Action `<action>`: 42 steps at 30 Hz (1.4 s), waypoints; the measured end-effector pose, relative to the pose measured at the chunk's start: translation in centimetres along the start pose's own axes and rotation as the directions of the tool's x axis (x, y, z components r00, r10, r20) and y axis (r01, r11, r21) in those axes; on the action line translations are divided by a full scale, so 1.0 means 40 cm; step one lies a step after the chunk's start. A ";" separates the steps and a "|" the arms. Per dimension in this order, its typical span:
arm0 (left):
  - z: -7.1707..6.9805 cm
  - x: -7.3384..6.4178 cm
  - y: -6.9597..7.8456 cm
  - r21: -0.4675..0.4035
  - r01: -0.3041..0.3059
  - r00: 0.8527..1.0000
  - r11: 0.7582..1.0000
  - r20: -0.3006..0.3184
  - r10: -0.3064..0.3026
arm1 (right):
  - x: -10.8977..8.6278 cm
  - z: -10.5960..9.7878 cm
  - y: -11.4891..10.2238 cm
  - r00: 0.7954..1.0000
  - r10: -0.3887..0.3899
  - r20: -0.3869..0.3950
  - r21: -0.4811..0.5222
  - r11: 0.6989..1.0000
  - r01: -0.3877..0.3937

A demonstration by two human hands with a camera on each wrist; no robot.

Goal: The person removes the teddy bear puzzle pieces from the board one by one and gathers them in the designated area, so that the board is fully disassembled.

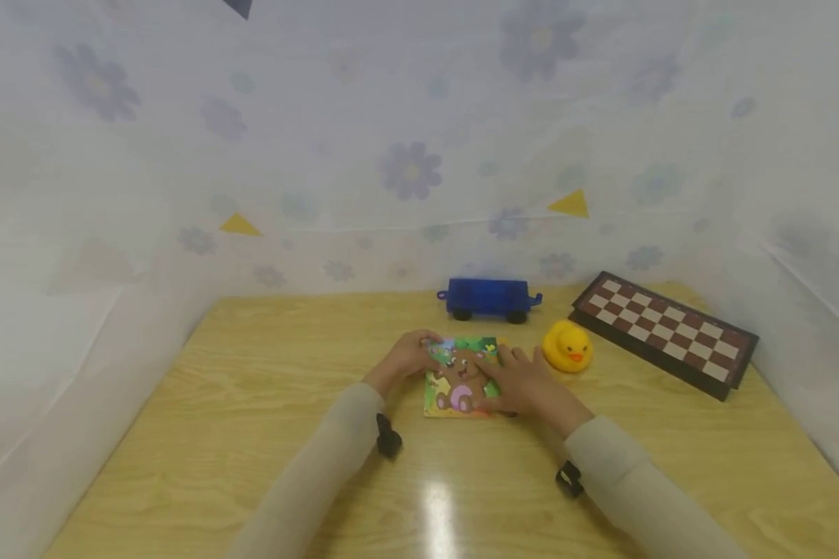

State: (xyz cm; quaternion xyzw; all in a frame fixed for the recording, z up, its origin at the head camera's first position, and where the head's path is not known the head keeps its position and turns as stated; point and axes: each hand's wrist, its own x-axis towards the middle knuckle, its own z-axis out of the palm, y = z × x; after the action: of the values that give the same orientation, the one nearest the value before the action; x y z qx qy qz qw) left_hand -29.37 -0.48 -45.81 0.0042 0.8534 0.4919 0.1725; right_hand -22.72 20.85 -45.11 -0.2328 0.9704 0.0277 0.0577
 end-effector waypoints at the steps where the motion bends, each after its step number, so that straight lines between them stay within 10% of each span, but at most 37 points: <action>1: 0.000 0.000 0.000 -0.004 -0.008 1.000 1.000 -0.004 0.008 | 0.001 -0.001 0.000 1.000 0.002 0.002 0.006 1.000 -0.002; 16: -0.007 0.000 -0.018 -0.200 -0.142 0.990 0.969 -0.016 0.142 | -0.001 0.004 -0.004 1.000 0.006 0.010 0.016 1.000 -0.006; 42: -0.034 0.020 -0.058 -0.496 -0.052 0.998 0.867 -0.010 0.055 | -0.007 0.010 -0.008 0.999 0.028 0.033 0.040 0.999 -0.029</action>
State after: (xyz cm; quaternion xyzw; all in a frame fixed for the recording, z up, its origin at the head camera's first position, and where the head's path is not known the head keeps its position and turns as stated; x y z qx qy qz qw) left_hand -30.16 -2.68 -47.38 -0.0153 0.6978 0.6989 0.1561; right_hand -22.29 20.70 -45.49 -0.2171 0.9729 0.0128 0.0779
